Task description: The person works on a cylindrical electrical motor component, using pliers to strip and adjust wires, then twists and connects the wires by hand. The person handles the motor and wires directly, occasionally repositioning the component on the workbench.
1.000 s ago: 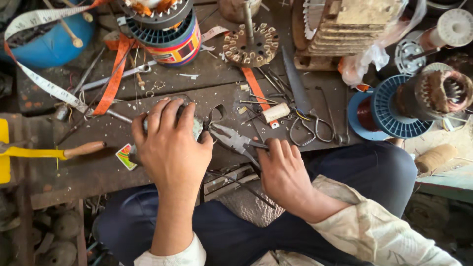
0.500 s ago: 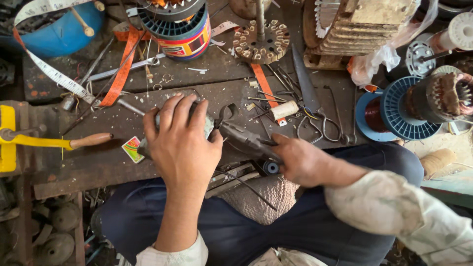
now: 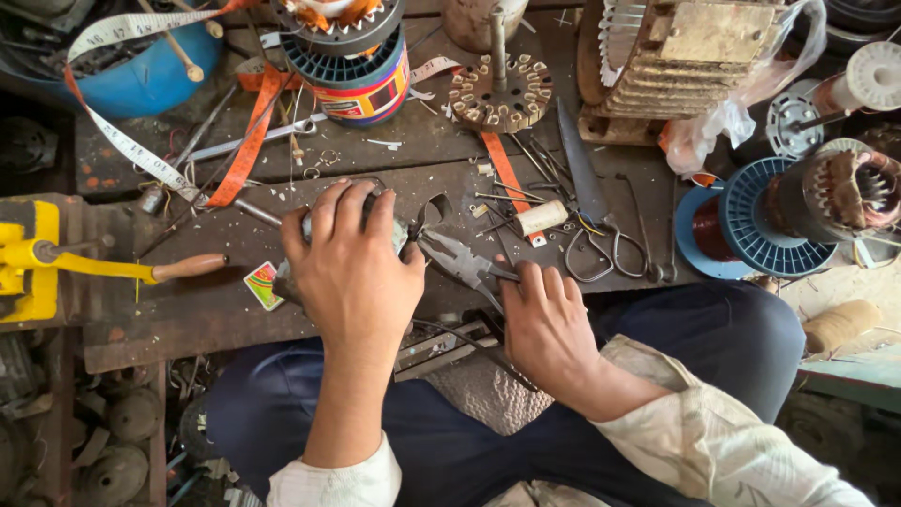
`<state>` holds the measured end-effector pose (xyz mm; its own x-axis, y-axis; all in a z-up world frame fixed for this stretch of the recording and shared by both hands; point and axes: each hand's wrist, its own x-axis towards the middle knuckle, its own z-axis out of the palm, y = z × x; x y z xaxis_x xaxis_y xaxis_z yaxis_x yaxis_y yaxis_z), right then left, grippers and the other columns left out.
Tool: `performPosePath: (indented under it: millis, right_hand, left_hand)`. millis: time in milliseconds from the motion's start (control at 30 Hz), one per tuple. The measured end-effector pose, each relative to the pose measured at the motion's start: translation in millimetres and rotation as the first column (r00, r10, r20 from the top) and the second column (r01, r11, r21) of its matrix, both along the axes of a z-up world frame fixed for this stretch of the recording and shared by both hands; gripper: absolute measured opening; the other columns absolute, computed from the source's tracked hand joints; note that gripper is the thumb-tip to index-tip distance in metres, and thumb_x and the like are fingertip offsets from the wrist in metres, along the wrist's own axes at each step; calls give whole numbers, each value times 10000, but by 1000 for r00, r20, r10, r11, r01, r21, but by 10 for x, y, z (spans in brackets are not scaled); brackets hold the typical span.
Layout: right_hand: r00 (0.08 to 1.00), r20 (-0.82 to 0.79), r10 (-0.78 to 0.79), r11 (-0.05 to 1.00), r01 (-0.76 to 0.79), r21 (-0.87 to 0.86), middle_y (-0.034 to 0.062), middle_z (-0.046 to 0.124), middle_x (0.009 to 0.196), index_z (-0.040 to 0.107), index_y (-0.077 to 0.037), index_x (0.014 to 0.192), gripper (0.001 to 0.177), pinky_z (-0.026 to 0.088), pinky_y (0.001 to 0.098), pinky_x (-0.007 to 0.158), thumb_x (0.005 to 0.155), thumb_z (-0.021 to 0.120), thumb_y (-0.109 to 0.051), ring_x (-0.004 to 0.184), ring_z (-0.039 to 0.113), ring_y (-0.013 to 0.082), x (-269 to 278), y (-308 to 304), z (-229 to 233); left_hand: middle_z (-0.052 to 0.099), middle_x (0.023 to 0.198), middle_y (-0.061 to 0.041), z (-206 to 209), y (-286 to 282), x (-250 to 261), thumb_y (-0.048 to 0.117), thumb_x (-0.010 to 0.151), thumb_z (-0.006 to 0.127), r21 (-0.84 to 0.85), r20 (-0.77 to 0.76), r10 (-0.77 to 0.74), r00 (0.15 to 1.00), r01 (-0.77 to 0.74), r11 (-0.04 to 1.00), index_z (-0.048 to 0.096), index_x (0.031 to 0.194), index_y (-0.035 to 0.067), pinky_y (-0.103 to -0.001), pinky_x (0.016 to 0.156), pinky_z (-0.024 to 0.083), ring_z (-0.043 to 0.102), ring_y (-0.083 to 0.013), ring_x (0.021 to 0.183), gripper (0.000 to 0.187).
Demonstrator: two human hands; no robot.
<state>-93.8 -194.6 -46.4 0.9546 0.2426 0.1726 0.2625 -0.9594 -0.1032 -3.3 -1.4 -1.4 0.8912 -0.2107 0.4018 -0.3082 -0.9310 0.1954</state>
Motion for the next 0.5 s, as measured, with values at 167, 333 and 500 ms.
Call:
performPosePath:
  millis: [167,333,500]
  right_hand:
    - [998,66,20,969,-4,-245,117,544,930,668,58,1246,513,451,388,653,777,598,-138,796,543,263,7,-1,22]
    - [999,20,40,966,-34,-258,118,531,876,639,-65,775,97,462,404,635,744,611,-152,787,554,283,76,-59,-3]
    - [998,41,58,946,-41,-320,116,526,863,618,-67,718,91,448,392,598,732,615,-157,765,545,276,109,-104,-46]
  left_hand:
    - [677,1289,-65,-17,12,-5,305,687,865,11,-7,1,1000,0,1000,745,1146,97,-545,1106,345,546,-243,1301,517]
    - [678,1299,-64,-31,24,-3,306,692,867,6,-8,-6,1000,6,1000,743,1163,99,-546,1120,342,546,-242,1308,529]
    - [679,1300,-77,-21,27,-6,310,690,871,7,-19,-12,1000,12,1000,740,1165,95,-557,1107,340,548,-247,1296,538]
